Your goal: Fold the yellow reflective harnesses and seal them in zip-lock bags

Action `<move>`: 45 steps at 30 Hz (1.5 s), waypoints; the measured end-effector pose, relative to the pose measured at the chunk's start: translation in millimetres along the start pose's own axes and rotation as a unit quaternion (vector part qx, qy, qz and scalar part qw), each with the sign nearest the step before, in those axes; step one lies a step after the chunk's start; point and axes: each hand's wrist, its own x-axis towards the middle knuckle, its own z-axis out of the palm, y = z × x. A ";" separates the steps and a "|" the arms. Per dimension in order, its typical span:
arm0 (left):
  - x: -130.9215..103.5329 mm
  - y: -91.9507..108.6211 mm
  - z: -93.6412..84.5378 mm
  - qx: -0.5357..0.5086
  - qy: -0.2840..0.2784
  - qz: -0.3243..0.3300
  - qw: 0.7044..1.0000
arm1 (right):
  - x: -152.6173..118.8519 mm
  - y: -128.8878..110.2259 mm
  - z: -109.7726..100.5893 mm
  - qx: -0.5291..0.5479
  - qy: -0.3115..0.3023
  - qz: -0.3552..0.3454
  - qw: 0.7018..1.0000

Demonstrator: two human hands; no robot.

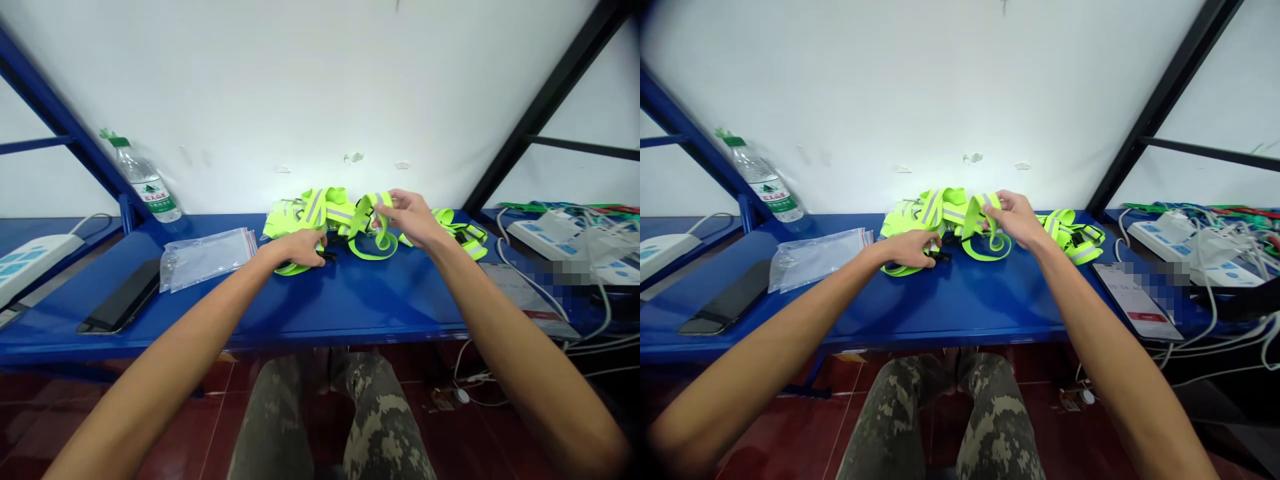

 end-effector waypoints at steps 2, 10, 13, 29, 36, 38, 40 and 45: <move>1.6 -0.4 2.9 -0.015 0.056 0.002 0.998 | 7.3 -6.0 -5.8 0.078 0.046 0.012 0.996; 10.3 -3.2 20.6 -0.029 0.096 0.008 0.995 | 16.6 10.5 -20.7 -0.222 0.162 0.054 0.960; 13.1 -7.0 31.9 -0.040 0.118 0.028 0.992 | -1.3 4.2 -7.5 -0.296 0.139 -0.102 0.939; 6.3 -13.5 66.6 -0.118 0.254 -0.034 0.959 | -19.8 62.4 25.8 -0.507 -0.096 -0.165 0.840; 3.8 -21.8 60.3 -0.265 0.279 -0.034 0.922 | -22.4 64.8 29.1 -0.362 0.027 -0.098 0.927; 3.4 -22.0 58.9 -0.279 0.277 -0.031 0.919 | -23.2 63.4 28.7 -0.319 0.054 -0.093 0.941; 2.8 -20.9 58.4 -0.291 0.280 -0.015 0.915 | -24.4 61.8 27.6 -0.288 0.063 -0.094 0.951; 0.9 -16.9 59.2 -0.330 0.255 0.032 0.908 | -27.4 61.7 24.9 -0.232 -0.019 -0.087 0.969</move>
